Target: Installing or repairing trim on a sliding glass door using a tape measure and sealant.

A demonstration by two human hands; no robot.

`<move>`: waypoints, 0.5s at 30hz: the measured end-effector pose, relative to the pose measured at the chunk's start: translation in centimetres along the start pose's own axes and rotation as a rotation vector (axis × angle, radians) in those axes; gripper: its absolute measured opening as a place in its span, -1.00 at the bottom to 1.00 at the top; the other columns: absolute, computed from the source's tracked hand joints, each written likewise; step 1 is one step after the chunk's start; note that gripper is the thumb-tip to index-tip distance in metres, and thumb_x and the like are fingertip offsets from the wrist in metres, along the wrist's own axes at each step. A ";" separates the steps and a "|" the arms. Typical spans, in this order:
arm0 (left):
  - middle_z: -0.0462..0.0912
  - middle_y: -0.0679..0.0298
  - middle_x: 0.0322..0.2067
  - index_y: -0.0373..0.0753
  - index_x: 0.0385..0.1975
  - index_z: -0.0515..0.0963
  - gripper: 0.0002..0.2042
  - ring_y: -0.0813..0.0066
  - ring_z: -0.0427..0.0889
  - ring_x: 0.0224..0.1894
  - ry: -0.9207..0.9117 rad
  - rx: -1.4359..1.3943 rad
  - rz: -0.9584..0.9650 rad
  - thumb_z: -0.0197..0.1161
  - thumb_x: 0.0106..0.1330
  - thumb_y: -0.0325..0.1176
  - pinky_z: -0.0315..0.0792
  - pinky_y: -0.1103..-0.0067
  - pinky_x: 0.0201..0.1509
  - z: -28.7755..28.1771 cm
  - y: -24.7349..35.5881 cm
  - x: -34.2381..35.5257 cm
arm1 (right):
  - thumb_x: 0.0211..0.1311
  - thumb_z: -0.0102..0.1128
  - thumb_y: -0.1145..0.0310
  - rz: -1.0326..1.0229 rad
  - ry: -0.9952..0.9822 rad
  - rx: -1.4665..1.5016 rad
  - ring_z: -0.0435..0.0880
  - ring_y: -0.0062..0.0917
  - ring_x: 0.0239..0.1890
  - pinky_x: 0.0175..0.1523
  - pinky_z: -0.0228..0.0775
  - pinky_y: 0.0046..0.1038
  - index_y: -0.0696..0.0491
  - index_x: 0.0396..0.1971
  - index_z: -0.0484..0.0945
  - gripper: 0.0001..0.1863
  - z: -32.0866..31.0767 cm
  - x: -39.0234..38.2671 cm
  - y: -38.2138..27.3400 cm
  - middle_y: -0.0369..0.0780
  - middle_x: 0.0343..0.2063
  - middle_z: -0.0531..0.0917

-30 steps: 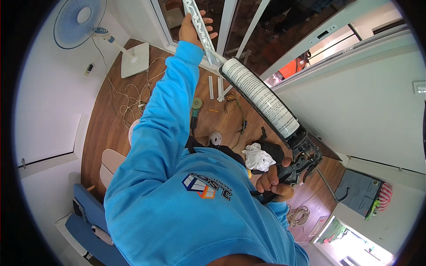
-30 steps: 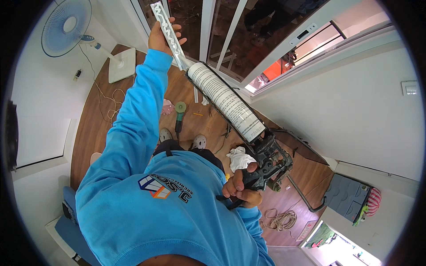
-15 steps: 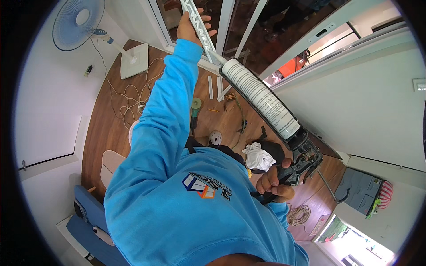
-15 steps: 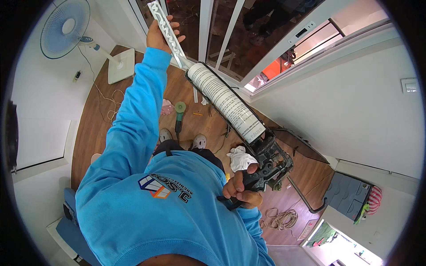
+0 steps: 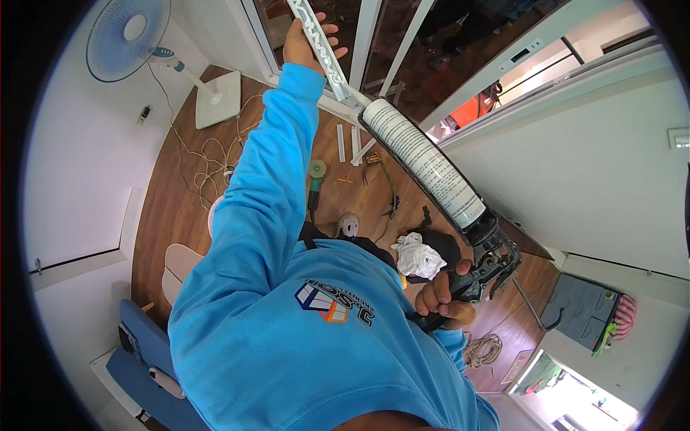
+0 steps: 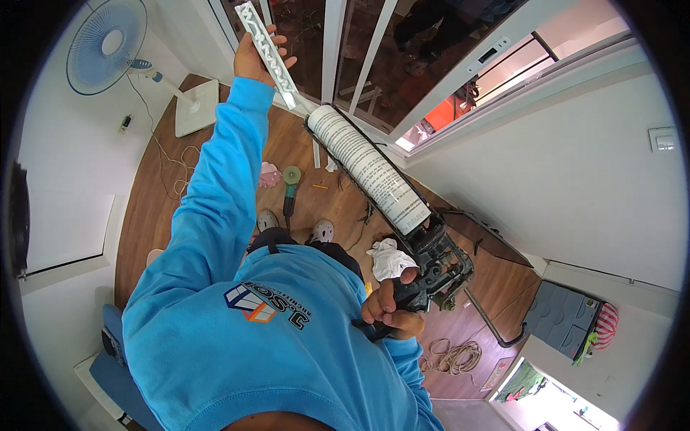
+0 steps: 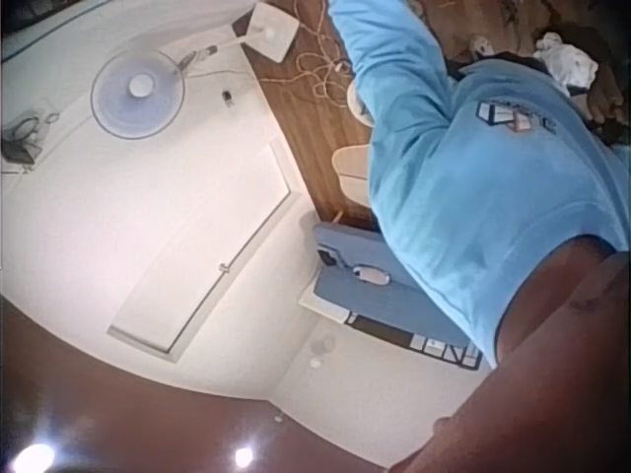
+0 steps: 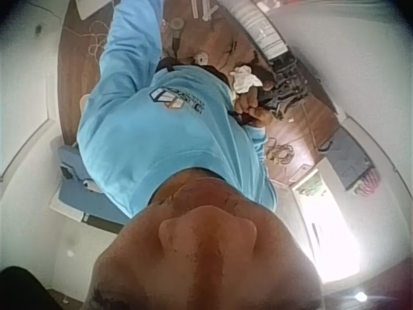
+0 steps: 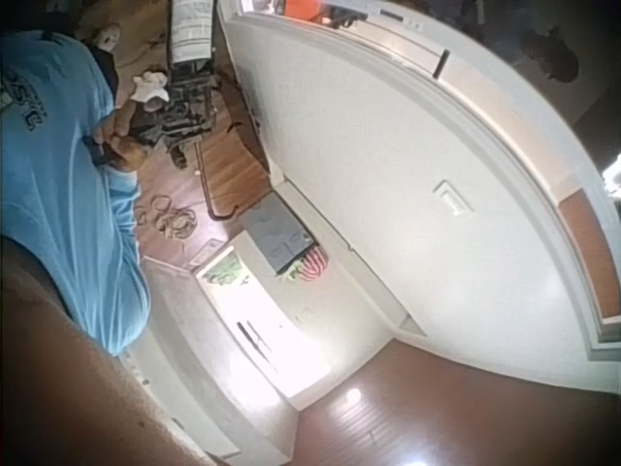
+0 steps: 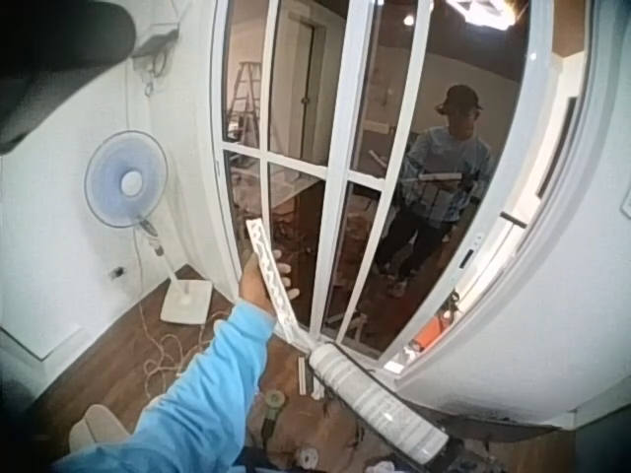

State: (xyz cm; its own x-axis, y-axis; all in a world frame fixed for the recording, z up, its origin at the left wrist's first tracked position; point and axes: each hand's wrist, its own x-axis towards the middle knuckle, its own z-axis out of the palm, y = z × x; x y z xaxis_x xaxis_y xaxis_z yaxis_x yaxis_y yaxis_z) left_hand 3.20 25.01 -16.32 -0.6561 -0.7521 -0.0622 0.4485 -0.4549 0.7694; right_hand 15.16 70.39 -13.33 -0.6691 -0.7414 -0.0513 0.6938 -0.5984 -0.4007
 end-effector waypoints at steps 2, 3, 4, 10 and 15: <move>0.61 0.21 -0.34 -0.18 -0.03 0.47 -0.55 0.40 0.53 -0.40 0.016 0.002 0.003 -0.25 0.41 -0.01 0.56 0.19 -0.16 0.0 0.1 0.0 | -0.20 0.09 0.69 0.003 0.003 -0.005 0.31 -0.51 -0.66 -0.53 0.30 -0.32 -0.08 0.06 0.19 -0.30 0.1 0.0 -0.1 -0.25 -0.57 0.34; 0.61 0.21 -0.35 -0.18 -0.04 0.47 -0.55 0.40 0.53 -0.40 0.015 -0.021 -0.002 -0.24 0.40 -0.01 0.57 0.19 -0.15 -0.2 0.1 0.2 | -0.19 0.09 0.69 0.004 0.009 -0.010 0.31 -0.51 -0.66 -0.53 0.30 -0.33 -0.08 0.06 0.19 -0.30 0.2 0.0 0.0 -0.25 -0.57 0.34; 0.61 0.21 -0.35 -0.18 -0.05 0.48 -0.56 0.40 0.53 -0.40 0.014 -0.043 -0.007 -0.22 0.39 -0.01 0.57 0.19 -0.15 -0.4 0.1 0.4 | -0.19 0.09 0.69 0.007 0.009 -0.010 0.31 -0.51 -0.66 -0.53 0.30 -0.33 -0.08 0.06 0.19 -0.30 0.2 0.1 -0.1 -0.25 -0.57 0.34; 0.61 0.20 -0.36 -0.18 -0.06 0.47 -0.58 0.40 0.55 -0.42 0.022 -0.069 0.018 -0.19 0.38 -0.01 0.56 0.17 -0.14 -0.3 0.0 0.7 | -0.17 0.08 0.68 0.015 -0.004 -0.036 0.30 -0.52 -0.66 -0.52 0.29 -0.34 -0.09 0.05 0.19 -0.32 -0.2 -0.1 -0.2 -0.25 -0.57 0.35; 0.62 0.17 -0.38 -0.15 -0.09 0.47 -0.58 0.34 0.51 -0.40 0.033 -0.080 0.001 -0.25 0.41 -0.01 0.53 0.10 -0.08 -0.5 0.1 1.0 | -0.19 0.08 0.68 0.002 -0.020 -0.026 0.29 -0.52 -0.67 -0.54 0.28 -0.34 -0.09 0.04 0.19 -0.32 -0.2 0.0 -0.1 -0.25 -0.57 0.34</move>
State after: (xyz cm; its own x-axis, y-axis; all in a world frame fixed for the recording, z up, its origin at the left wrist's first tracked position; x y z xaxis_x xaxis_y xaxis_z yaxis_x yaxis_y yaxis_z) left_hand 2.85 23.98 -16.65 -0.6357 -0.7674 -0.0837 0.4971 -0.4899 0.7162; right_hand 15.00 70.49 -13.49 -0.6622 -0.7486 -0.0334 0.6876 -0.5893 -0.4241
